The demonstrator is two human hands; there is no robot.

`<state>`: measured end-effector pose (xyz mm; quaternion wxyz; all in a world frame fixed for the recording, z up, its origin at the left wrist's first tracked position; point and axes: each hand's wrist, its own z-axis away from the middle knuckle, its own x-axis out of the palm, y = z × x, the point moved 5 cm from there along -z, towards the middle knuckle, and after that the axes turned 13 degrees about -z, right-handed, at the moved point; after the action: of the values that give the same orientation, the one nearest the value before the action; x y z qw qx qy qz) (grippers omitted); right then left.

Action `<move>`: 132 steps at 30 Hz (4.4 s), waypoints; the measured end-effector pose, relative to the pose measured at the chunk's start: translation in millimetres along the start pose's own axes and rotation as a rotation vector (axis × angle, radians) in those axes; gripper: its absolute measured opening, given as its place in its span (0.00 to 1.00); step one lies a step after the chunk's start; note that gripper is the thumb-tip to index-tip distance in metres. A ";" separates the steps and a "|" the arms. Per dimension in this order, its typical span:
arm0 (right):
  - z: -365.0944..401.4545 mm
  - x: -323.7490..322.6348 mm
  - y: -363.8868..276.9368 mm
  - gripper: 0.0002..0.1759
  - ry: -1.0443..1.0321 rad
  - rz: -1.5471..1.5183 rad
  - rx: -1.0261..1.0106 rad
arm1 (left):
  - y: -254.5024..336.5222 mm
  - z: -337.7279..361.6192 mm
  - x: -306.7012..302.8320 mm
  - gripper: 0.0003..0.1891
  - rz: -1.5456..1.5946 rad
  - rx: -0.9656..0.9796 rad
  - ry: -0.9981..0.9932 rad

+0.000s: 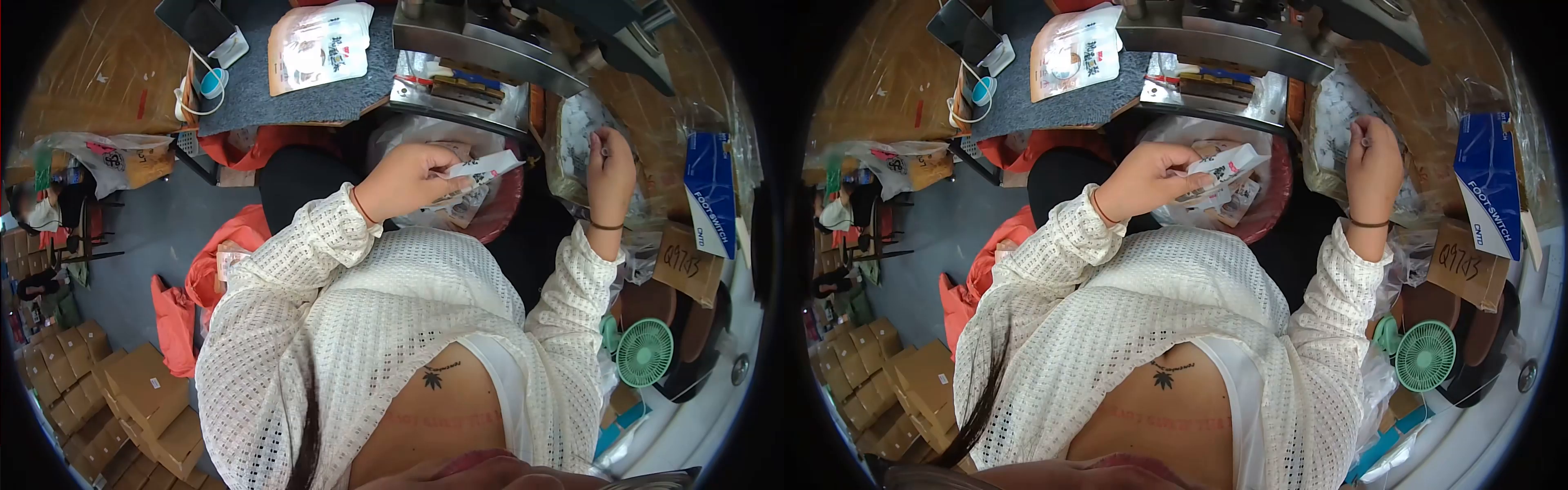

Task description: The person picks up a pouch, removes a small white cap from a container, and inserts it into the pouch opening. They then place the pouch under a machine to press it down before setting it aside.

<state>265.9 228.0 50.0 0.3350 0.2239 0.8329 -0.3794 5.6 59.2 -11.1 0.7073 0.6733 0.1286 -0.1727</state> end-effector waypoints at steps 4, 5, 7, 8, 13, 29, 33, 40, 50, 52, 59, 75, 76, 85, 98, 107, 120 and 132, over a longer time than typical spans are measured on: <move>2.3 4.4 8.5 0.08 -0.128 -0.024 -0.072 | -5.3 4.3 7.9 0.12 -0.012 -0.030 -0.037; -0.9 6.2 12.1 0.08 -0.140 -0.050 -0.119 | -7.1 2.7 7.8 0.12 -0.036 -0.042 -0.051; -10.7 -1.6 14.8 0.10 -0.127 -0.028 -0.076 | -9.0 3.6 10.5 0.12 0.001 -0.042 -0.073; -13.6 -3.9 16.2 0.11 -0.123 -0.018 -0.053 | -10.0 5.0 13.2 0.12 0.021 -0.044 -0.085; -11.9 28.3 22.9 0.16 -0.254 -0.026 -0.062 | -11.4 6.1 20.1 0.12 0.068 -0.056 -0.100; 26.8 15.4 -79.8 0.09 -0.374 -0.919 0.126 | -4.4 5.2 31.2 0.13 0.292 -0.091 -0.142; 26.7 15.2 -75.0 0.11 -0.519 -0.881 0.148 | -0.7 10.5 45.6 0.16 0.478 -0.170 -0.266; 25.9 9.5 -41.0 0.18 -0.318 -1.044 0.418 | -10.5 4.7 50.8 0.16 0.531 -0.200 -0.369; 45.3 18.3 -51.7 0.19 -0.361 -1.201 0.547 | -32.0 -49.0 -6.7 0.20 0.794 -0.198 -0.107; 50.1 25.3 -41.6 0.19 -0.430 -1.275 0.520 | -36.0 -42.4 -30.6 0.21 0.371 -0.132 0.213; 51.9 21.1 -62.0 0.15 -0.397 -1.284 0.481 | -72.0 -2.7 -131.3 0.37 -1.427 0.056 0.693; 0.8 -7.2 33.9 0.14 -0.206 -0.195 0.176 | -24.8 21.5 -35.6 0.12 -0.107 -0.008 0.260; 1.3 -6.4 43.3 0.14 -0.187 -0.331 0.239 | -21.9 19.2 -27.2 0.13 -0.035 -0.028 0.226; 32.8 1.0 -8.2 0.15 -0.236 -1.084 0.348 | 1.1 13.9 7.7 0.13 0.198 -0.087 -0.004; 52.3 33.5 -60.1 0.16 -0.383 -1.564 0.510 | 3.9 16.5 17.2 0.12 0.279 -0.096 -0.039; 50.7 41.8 -57.8 0.09 -0.309 -1.759 0.561 | 0.9 16.6 20.1 0.13 0.301 -0.099 -0.067; 73.2 34.6 -41.2 0.16 -0.680 -1.162 0.447 | -86.9 39.8 -79.8 0.16 0.631 -0.119 0.372; 232.6 402.2 21.2 0.21 -1.021 -0.517 0.040 | -147.0 42.0 -39.1 0.16 0.485 -0.365 -0.133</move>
<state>97.9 107.0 -366.4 0.5868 -0.1923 0.5859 -0.5248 -93.3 15.2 -125.8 0.8440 0.5333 -0.0537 -0.0166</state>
